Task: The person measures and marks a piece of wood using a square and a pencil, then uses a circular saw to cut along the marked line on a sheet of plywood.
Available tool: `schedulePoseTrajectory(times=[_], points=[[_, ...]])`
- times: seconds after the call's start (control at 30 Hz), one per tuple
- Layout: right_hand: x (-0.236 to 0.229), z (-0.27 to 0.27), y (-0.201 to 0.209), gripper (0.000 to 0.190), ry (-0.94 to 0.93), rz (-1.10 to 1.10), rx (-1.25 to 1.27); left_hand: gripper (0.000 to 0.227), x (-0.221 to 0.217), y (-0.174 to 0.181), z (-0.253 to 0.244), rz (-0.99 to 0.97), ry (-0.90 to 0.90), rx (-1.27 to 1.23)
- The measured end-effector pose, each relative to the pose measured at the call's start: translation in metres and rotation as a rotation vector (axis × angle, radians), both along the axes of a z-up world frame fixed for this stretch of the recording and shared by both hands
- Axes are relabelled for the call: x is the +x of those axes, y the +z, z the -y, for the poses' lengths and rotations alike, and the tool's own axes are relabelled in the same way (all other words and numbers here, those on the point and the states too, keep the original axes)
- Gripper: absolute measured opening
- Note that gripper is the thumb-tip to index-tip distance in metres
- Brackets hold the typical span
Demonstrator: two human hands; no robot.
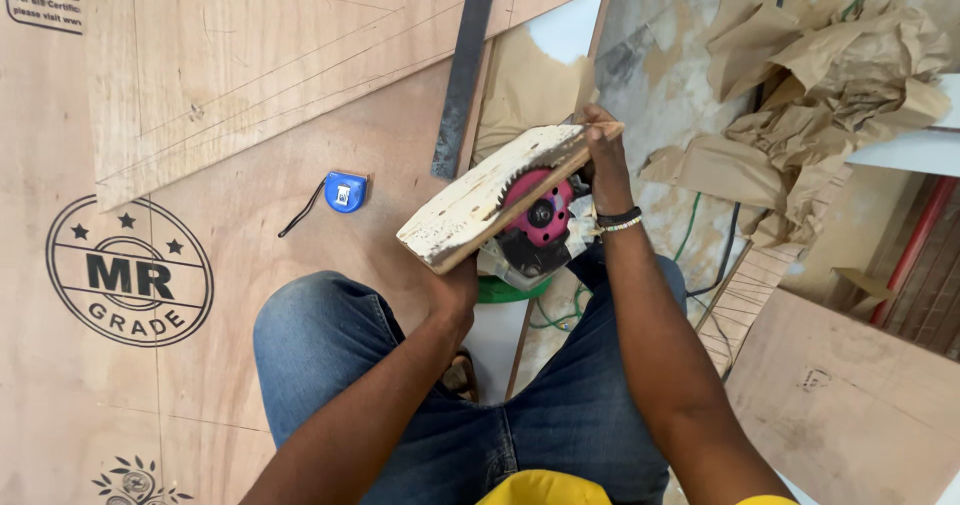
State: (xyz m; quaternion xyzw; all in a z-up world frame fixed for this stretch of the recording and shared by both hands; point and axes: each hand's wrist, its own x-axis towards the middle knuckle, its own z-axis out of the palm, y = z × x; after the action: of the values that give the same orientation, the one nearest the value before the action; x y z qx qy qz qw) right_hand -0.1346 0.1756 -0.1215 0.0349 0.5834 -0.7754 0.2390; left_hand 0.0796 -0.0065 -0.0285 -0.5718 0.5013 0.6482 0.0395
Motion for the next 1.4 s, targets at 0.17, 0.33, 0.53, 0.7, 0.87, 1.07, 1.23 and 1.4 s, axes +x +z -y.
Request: schedulePoseTrajectory(times=[0.17,0.33,0.53,0.7,0.87,1.07,1.23,1.4], points=[[0.006,0.02,0.049,0.08,0.018,-0.095,-0.012,0.035,-0.005,-0.01,0.002,0.022,-0.039,-0.064],[0.018,0.041,0.074,0.082,-0.032,-0.143,0.021,0.035,-0.011,-0.003,0.014,0.06,0.1,-0.072],[0.03,0.045,0.089,0.085,0.01,-0.183,0.001,0.032,0.01,-0.034,0.005,0.236,-0.077,-0.568],[0.025,0.035,0.081,0.09,0.01,-0.137,-0.109,0.028,0.009,-0.043,-0.012,0.137,-0.045,-0.654],[0.027,0.039,0.085,0.093,0.032,-0.155,-0.158,0.025,0.01,-0.044,0.002,0.151,-0.239,-0.737],[0.027,0.051,0.103,0.101,0.049,-0.092,-0.166,0.017,0.019,-0.061,0.014,0.0,-0.441,-0.941],[0.02,0.051,0.08,0.092,0.08,-0.184,-0.038,0.019,0.017,-0.054,0.015,-0.018,-0.385,-0.864],[0.026,0.04,0.059,0.06,-0.134,-0.068,-0.045,0.023,0.017,-0.053,0.013,0.094,-0.405,-0.785]])
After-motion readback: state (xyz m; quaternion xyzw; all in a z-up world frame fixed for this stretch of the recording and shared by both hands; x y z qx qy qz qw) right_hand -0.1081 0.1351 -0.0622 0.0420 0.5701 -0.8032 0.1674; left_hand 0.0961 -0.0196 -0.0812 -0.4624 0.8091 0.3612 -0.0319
